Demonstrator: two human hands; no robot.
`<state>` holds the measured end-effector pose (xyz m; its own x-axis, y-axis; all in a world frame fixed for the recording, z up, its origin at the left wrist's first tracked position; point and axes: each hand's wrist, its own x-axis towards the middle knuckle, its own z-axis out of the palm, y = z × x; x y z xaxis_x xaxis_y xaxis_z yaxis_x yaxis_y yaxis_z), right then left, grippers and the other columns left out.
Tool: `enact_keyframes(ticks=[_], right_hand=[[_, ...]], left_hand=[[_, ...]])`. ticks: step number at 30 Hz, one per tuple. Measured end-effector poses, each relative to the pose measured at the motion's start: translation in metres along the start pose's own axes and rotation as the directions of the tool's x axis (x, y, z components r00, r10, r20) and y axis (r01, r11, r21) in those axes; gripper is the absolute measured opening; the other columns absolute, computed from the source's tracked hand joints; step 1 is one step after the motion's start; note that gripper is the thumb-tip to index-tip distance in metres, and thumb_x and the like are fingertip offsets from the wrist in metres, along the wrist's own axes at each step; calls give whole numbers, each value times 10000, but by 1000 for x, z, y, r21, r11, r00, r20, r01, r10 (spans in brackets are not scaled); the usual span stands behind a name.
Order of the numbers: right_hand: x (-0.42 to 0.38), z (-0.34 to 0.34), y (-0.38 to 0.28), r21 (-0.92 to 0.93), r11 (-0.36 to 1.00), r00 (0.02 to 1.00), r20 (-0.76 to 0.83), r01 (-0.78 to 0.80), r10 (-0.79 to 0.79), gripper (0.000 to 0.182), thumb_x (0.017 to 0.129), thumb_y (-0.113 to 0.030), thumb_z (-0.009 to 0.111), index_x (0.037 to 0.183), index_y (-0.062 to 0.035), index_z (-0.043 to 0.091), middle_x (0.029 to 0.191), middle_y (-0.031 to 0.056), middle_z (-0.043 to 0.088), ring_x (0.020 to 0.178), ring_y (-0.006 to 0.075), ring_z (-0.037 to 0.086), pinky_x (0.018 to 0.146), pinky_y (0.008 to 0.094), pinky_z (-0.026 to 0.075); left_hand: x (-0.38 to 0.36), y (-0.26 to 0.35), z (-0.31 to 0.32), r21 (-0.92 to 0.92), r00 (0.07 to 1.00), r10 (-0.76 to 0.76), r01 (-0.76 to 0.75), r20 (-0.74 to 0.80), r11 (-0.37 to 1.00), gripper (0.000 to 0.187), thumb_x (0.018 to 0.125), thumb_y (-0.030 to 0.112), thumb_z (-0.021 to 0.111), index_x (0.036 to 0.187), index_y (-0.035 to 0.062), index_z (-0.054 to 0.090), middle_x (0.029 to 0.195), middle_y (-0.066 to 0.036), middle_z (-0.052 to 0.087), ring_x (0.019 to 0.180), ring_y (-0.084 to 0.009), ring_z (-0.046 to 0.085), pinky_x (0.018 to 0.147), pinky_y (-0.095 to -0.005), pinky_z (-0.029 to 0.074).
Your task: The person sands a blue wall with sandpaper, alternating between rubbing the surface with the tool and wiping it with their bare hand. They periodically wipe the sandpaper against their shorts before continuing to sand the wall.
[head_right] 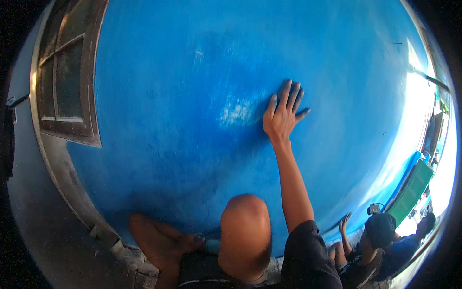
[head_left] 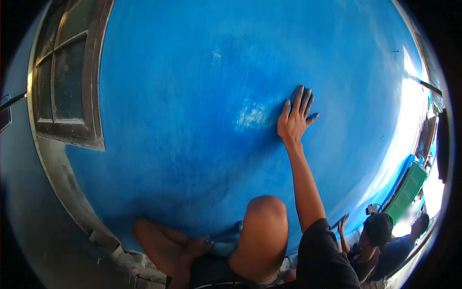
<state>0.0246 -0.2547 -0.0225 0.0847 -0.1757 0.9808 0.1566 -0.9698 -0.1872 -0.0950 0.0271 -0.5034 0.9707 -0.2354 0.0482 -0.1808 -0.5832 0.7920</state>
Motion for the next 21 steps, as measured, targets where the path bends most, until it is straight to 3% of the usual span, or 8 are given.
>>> enact_keyframes(ticks=[7, 10, 13, 16, 18, 19, 21], right_hand=[[-1, -3, -1, 0, 1000, 1000, 22, -10, 10, 620, 1057, -387, 305, 1617, -137, 216, 1689, 135, 147, 1558, 356, 110, 1149, 730, -23], [4, 0, -3, 5, 1000, 1000, -2, -5, 5, 615, 1058, -375, 304, 1618, -140, 214, 1690, 132, 144, 1558, 354, 111, 1152, 725, -29], [8, 2, 0, -24, 1000, 1000, -24, -8, 7, 605, 1068, -380, 307, 1623, -161, 203, 1692, 111, 150, 1563, 330, 99, 1161, 709, -8], [29, -5, -8, -28, 999, 1000, -6, -25, 25, 602, 1072, -370, 305, 1624, -156, 196, 1694, 101, 143, 1565, 319, 100, 1167, 701, -6], [55, -9, -19, -33, 998, 998, 10, -56, 56, 597, 1071, -339, 318, 1623, -146, 197, 1694, 98, 147, 1563, 317, 109, 1173, 692, -7], [61, -8, -25, -17, 999, 999, -8, -40, 40, 597, 1071, -339, 318, 1623, -146, 197, 1694, 98, 147, 1563, 317, 109, 1173, 692, -7], [31, 2, -33, 15, 980, 980, -16, 197, -196, 597, 1053, -316, 368, 1608, -127, 254, 1675, 119, 213, 1553, 332, 155, 1174, 693, -12]], left_hand=[[7, -8, 4, -39, 998, -40, 42, 43, 998, 651, 924, 552, 621, 1306, 23, 627, 1189, -198, 705, 1076, -322, 694, 952, -392, 535], [20, -42, 23, -39, 999, 33, -32, 18, 999, 651, 927, 555, 617, 1308, 27, 624, 1185, -194, 708, 1093, -327, 686, 962, -393, 529], [5, -9, 4, -89, 997, -36, 42, 69, 995, 655, 932, 565, 606, 1302, 25, 625, 1193, -190, 707, 1114, -332, 676, 980, -397, 519], [7, -7, 1, -22, 993, -40, 43, 113, 999, 667, 922, 578, 613, 1285, 19, 630, 1159, -188, 717, 1107, -334, 675, 975, -405, 522], [14, -18, 1, 30, 998, 14, -16, 65, 999, 671, 916, 586, 615, 1270, 16, 636, 1137, -187, 721, 1093, -333, 679, 958, -409, 529], [17, -17, 6, 63, 997, 55, -58, 56, 996, 676, 911, 595, 616, 1254, 13, 643, 1116, -186, 725, 1079, -332, 682, 942, -414, 536], [32, -41, 27, 44, 992, 129, -129, 3, 991, 676, 907, 609, 605, 1228, 16, 658, 1084, -183, 730, 1068, -337, 683, 932, -425, 540]])
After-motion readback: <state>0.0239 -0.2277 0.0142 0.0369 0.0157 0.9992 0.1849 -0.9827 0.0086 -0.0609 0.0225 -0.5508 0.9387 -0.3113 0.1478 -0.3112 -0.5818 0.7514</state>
